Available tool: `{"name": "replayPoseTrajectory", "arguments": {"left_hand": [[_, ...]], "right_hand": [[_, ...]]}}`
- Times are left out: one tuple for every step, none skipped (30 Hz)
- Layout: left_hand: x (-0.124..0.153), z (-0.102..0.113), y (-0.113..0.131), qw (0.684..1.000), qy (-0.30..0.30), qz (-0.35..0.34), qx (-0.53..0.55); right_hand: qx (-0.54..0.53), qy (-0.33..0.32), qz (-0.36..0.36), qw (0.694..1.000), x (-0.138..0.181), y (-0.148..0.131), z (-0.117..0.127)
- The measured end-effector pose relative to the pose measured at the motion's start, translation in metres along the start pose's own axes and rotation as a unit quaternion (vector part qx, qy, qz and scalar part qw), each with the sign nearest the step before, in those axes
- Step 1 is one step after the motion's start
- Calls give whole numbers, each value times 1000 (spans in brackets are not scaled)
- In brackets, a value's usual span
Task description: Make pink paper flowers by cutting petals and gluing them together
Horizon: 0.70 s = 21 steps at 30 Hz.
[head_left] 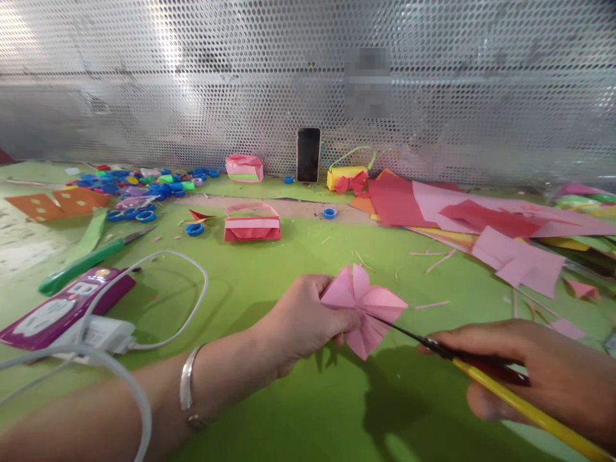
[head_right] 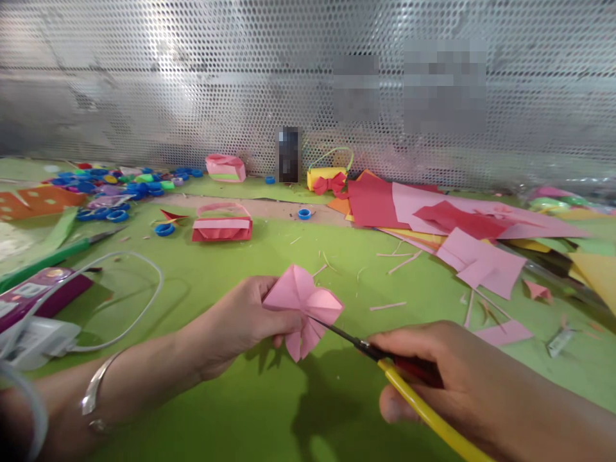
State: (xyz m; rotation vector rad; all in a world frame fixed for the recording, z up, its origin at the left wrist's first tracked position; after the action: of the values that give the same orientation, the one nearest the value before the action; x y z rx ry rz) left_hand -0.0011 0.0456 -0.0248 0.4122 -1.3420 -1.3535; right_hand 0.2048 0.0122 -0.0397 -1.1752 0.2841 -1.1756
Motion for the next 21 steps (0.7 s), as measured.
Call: {"name": "replayPoseTrajectory", "arguments": {"left_hand": [[0, 0, 0, 1000, 0, 1, -1], [0, 0, 0, 1000, 0, 2, 0], [0, 0, -1, 1000, -1, 3, 1], [-1, 0, 0, 1000, -2, 3, 2], [-1, 0, 0, 1000, -1, 4, 2], [-1, 0, 0, 1000, 0, 6, 0], [0, 1, 0, 1000, 1, 7, -2], [0, 1, 0, 1000, 3, 8, -5], [0, 1, 0, 1000, 2, 8, -7], [0, 1, 0, 1000, 2, 7, -8], [0, 1, 0, 1000, 2, 4, -9], [1, 1, 0, 1000, 1, -1, -11], [1, 1, 1, 1000, -1, -5, -13], [1, 0, 1, 1000, -2, -8, -16], [0, 0, 0, 1000, -5, -10, -19], [0, -1, -1, 1000, -8, -9, -21], [0, -1, -1, 1000, -11, -8, -20], [0, -2, -2, 1000, -14, -7, -17], [-1, -2, -2, 1000, -15, -6, -14], [-1, -2, -2, 1000, -13, -6, -12], [-1, -1, -2, 1000, -10, -5, -11]], "right_hand": [[1, -5, 1, 1000, 0, -2, -2], [-4, -14, 3, 1000, 0, -4, -4], [-11, -23, 6, 1000, 0, -6, -6], [-18, -29, 8, 999, -1, -9, -7], [-24, -29, 8, 999, -1, -11, -8], [-29, -27, 8, 999, -2, -14, -8], [-29, -27, 8, 999, -3, -17, -9], [-28, -28, 6, 999, -4, -19, -9], [-25, -24, 4, 999, -4, -22, -9], [-26, -24, -1, 999, -4, -23, -10], [-29, -27, -5, 999, -4, -25, -11], [-34, -30, -10, 999, -4, -26, -12], [-39, -29, -14, 999, -4, -27, -12], [-42, -28, -18, 999, -3, -28, -12], [-44, -24, -20, 999, -2, -29, -11], [-46, -18, -21, 999, -1, -30, -10], [-49, -13, -22, 999, -1, -31, -9], [-51, -11, -21, 998, 0, -31, -9], [-54, -12, -20, 998, 0, -32, -9], [-55, -15, -20, 998, 1, -31, -10], [-54, -17, -18, 998, 1, -29, -10]]}}
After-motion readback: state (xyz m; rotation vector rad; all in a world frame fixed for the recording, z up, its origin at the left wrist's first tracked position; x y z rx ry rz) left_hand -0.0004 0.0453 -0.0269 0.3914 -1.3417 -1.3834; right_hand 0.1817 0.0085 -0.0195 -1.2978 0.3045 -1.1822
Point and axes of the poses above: each hand's wrist, its own x-axis away from the middle knuckle, its own z-axis out of the back of the hand, y = z × x, the point moved 8 cm from there along -x, towards the middle knuckle, and after that the axes turned 15 degrees about -x, right-handed, at the moved point
